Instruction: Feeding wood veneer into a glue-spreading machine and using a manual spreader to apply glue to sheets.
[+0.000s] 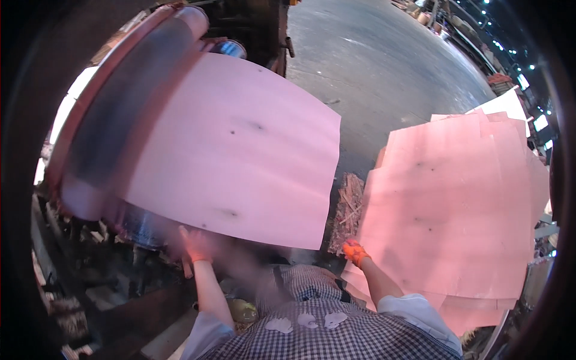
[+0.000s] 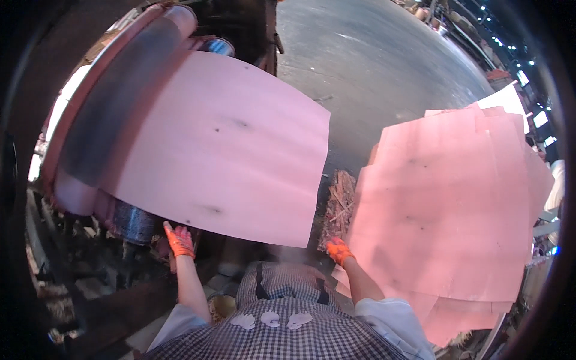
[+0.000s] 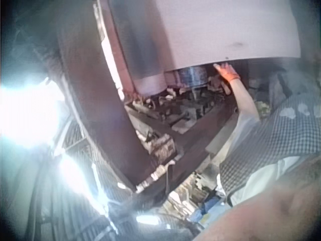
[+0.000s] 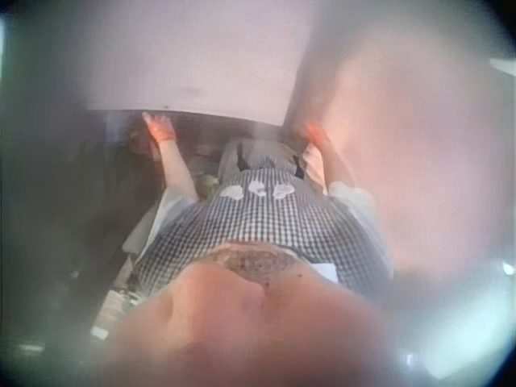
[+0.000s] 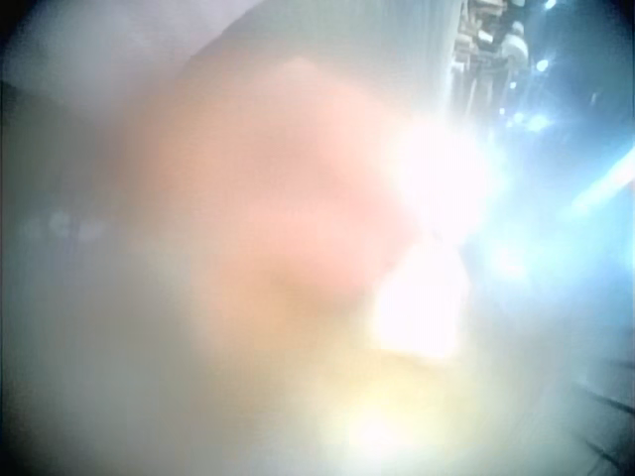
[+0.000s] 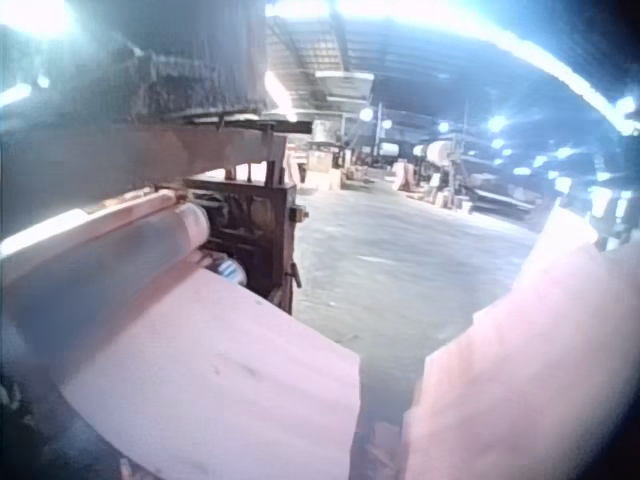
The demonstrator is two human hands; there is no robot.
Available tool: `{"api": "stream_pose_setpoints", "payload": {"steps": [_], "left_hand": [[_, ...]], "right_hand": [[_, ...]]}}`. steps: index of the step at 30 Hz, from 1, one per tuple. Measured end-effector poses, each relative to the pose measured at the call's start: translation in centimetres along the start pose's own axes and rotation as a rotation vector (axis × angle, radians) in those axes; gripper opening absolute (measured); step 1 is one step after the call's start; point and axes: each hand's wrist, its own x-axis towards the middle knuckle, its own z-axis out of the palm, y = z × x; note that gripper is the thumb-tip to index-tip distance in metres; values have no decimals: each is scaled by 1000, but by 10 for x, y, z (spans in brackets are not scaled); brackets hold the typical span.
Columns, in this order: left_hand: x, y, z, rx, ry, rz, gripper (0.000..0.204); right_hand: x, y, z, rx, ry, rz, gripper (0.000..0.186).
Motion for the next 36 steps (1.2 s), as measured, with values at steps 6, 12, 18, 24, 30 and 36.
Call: {"api": "stream_pose_setpoints", "payload": {"steps": [6,12,18,24,30,36], "left_hand": [[3,25,42,-15,-149,49,78],[-58,60,122,-369,-218,-413,60],[-114,93,348,383,-395,-99,47],[-223,93,626,531,-951,149,29],[-424,93,718,-33,-1591,3,63],[-412,58,655,304,-1710,52,58]], "right_hand": [[-66,-76,24,-324,-103,-5,73],[-59,-87,70,-228,-109,-277,100],[-45,-115,60,-567,252,-493,95],[-46,-103,-37,-141,773,-300,47],[-163,1,-266,-16,1175,60,34],[-355,4,-519,-947,2152,267,44]]}}
